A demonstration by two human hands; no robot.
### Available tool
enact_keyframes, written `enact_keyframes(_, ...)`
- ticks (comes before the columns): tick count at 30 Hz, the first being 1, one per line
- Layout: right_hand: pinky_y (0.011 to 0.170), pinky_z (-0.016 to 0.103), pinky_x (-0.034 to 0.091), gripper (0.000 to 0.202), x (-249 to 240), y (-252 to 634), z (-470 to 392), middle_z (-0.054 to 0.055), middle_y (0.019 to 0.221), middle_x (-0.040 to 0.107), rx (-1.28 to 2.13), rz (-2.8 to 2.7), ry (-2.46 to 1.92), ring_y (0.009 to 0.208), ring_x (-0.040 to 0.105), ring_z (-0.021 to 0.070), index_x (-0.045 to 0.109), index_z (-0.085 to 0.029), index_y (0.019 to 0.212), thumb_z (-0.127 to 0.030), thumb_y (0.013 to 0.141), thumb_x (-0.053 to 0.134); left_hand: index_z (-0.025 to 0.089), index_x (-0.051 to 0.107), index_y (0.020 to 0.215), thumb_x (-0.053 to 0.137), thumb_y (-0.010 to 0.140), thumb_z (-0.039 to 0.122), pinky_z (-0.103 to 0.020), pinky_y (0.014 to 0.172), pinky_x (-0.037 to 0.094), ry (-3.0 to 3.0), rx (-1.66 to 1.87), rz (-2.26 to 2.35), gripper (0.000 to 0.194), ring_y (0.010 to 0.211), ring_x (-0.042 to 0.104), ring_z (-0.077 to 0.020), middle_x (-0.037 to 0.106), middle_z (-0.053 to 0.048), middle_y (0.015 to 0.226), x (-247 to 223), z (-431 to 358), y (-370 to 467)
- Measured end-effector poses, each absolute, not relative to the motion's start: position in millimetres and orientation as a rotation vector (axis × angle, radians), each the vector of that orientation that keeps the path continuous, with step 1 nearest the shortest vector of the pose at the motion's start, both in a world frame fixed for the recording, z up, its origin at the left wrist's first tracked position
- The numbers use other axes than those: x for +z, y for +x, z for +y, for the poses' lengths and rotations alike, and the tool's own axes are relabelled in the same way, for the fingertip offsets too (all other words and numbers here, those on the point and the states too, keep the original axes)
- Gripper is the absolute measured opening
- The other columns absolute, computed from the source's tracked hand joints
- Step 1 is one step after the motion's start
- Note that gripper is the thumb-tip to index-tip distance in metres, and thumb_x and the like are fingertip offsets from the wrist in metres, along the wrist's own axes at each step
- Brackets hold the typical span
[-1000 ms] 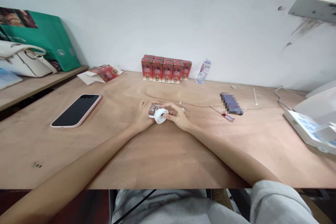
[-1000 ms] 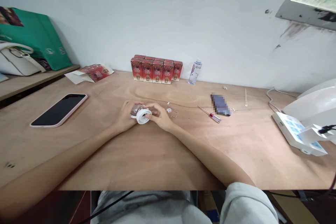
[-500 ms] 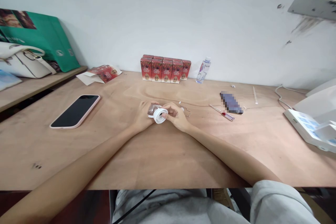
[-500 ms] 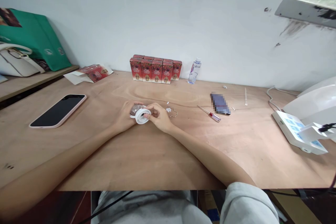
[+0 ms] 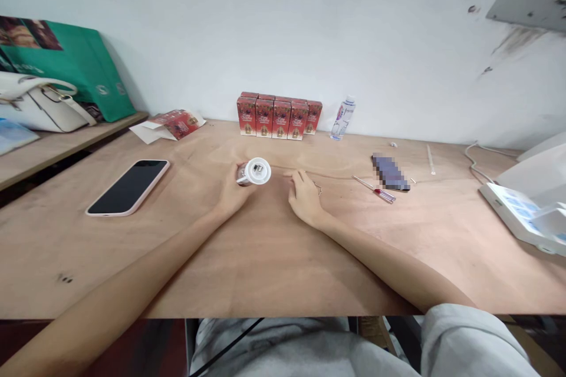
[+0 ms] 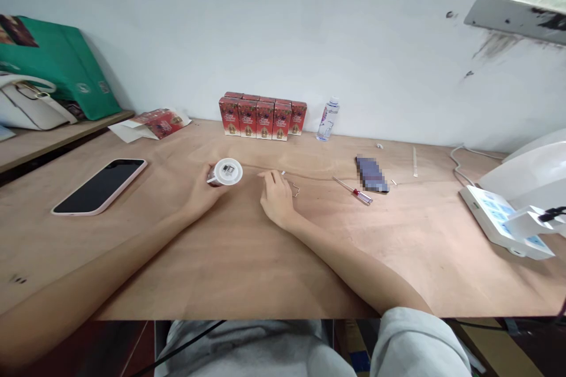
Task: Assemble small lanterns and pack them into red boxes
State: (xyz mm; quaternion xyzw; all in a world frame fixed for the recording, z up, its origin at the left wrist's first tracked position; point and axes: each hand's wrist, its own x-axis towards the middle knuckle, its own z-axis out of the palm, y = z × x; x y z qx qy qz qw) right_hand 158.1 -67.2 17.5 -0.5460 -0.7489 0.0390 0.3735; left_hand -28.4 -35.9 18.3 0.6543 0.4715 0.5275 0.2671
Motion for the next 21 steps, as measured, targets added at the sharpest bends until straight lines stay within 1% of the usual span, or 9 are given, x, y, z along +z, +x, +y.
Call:
enact_keyframes(1, 0.083, 0.043, 0.044, 0.032, 17.3, 158.0, -68.3, 0.013, 0.104, 0.059, -0.024, -1.979, -1.499, 0.097, 0.054, 0.0254, 0.057, -0.016, 0.102, -0.005, 0.08, 0.037, 0.019, 0.049, 0.095, 0.073, 0.057, 0.032, -0.034, 0.082, 0.047, 1.731, 1.441, 1.29, 0.047, 0.093, 0.06, -0.0205, 0.063, -0.005, 0.101, 17.3, -34.4, -29.2)
enact_keyframes(3, 0.08, 0.049, 0.041, 0.027, 16.7, 156.9, -69.6, 0.018, 0.103, 0.058, -0.193, -2.056, -1.674, 0.096, 0.052, 0.032, 0.058, -0.014, 0.098, -0.007, 0.078, 0.042, 0.019, 0.048, 0.094, 0.074, 0.057, 0.033, -0.033, 0.081, 0.048, 1.707, 1.452, 1.302, 0.047, 0.092, 0.06, -0.0203, 0.063, -0.005, 0.098, 16.0, -32.3, -30.1)
enact_keyframes(5, 0.077, 0.051, 0.041, 0.022, 15.8, 155.2, -69.6, 0.021, 0.102, 0.057, -0.246, -2.083, -1.786, 0.092, 0.052, 0.0341, 0.058, -0.012, 0.097, -0.011, 0.079, 0.045, 0.019, 0.047, 0.092, 0.074, 0.057, 0.033, -0.032, 0.08, 0.048, 1.721, 1.438, 1.298, 0.046, 0.091, 0.06, -0.0198, 0.063, -0.004, 0.096, 15.8, -31.9, -30.1)
enact_keyframes(7, 0.077, 0.049, 0.041, 0.023, 14.8, 154.3, -68.7, 0.02, 0.1, 0.058, -0.244, -2.117, -1.823, 0.091, 0.053, 0.033, 0.057, -0.012, 0.096, -0.009, 0.078, 0.045, 0.019, 0.048, 0.091, 0.074, 0.056, 0.033, -0.031, 0.079, 0.048, 1.736, 1.416, 1.3, 0.046, 0.089, 0.06, -0.0193, 0.062, -0.004, 0.095, 16.4, -32.8, -29.5)
enact_keyframes(9, 0.078, 0.045, 0.043, 0.028, 13.4, 154.6, -67.3, 0.018, 0.099, 0.058, -0.223, -2.18, -1.78, 0.091, 0.053, 0.0303, 0.057, -0.012, 0.096, -0.002, 0.074, 0.043, 0.019, 0.048, 0.091, 0.074, 0.056, 0.032, -0.031, 0.078, 0.047, 1.736, 1.4, 1.308, 0.045, 0.087, 0.06, -0.0189, 0.062, -0.003, 0.093, 17.3, -34.2, -28.9)
enact_keyframes(11, 0.078, 0.041, 0.044, 0.036, 11.8, 155.9, -65.8, 0.016, 0.1, 0.059, -0.192, -2.251, -1.68, 0.092, 0.052, 0.0276, 0.057, -0.013, 0.096, 0.005, 0.07, 0.041, 0.018, 0.048, 0.092, 0.073, 0.057, 0.032, -0.032, 0.078, 0.047, 1.733, 1.394, 1.312, 0.045, 0.086, 0.059, -0.0186, 0.061, -0.003, 0.093, 18.4, -35.4, -28.2)
enact_keyframes(14, 0.082, 0.037, 0.045, 0.046, 9.9, 158.1, -64.2, 0.013, 0.106, 0.058, -0.157, -2.328, -1.483, 0.095, 0.05, 0.0244, 0.056, -0.014, 0.101, 0.009, 0.067, 0.037, 0.018, 0.048, 0.091, 0.073, 0.056, 0.033, -0.032, 0.078, 0.047, 1.73, 1.401, 1.287, 0.046, 0.086, 0.059, -0.0182, 0.061, -0.003, 0.093, 19.8, -36.3, -27.5)
enact_keyframes(18, 0.088, 0.035, 0.045, 0.051, 9.2, 160.1, -62.8, 0.011, 0.111, 0.055, -0.089, -2.336, -1.328, 0.099, 0.05, 0.0218, 0.054, -0.014, 0.109, 0.009, 0.068, 0.034, 0.019, 0.047, 0.089, 0.073, 0.056, 0.033, -0.031, 0.076, 0.046, 1.734, 1.408, 1.261, 0.045, 0.083, 0.057, -0.0171, 0.06, -0.002, 0.089, 20.6, -35.9, -27.3)
enact_keyframes(21, 0.083, 0.033, 0.048, 0.044, 8.1, 161.0, -61.6, 0.013, 0.108, 0.055, -0.021, -2.28, -1.291, 0.097, 0.053, 0.0208, 0.055, -0.012, 0.109, 0.005, 0.074, 0.032, 0.019, 0.047, 0.089, 0.073, 0.055, 0.032, -0.03, 0.077, 0.046, 1.734, 1.409, 1.267, 0.045, 0.083, 0.057, -0.0171, 0.06, -0.002, 0.09, 20.3, -35.3, -27.5)
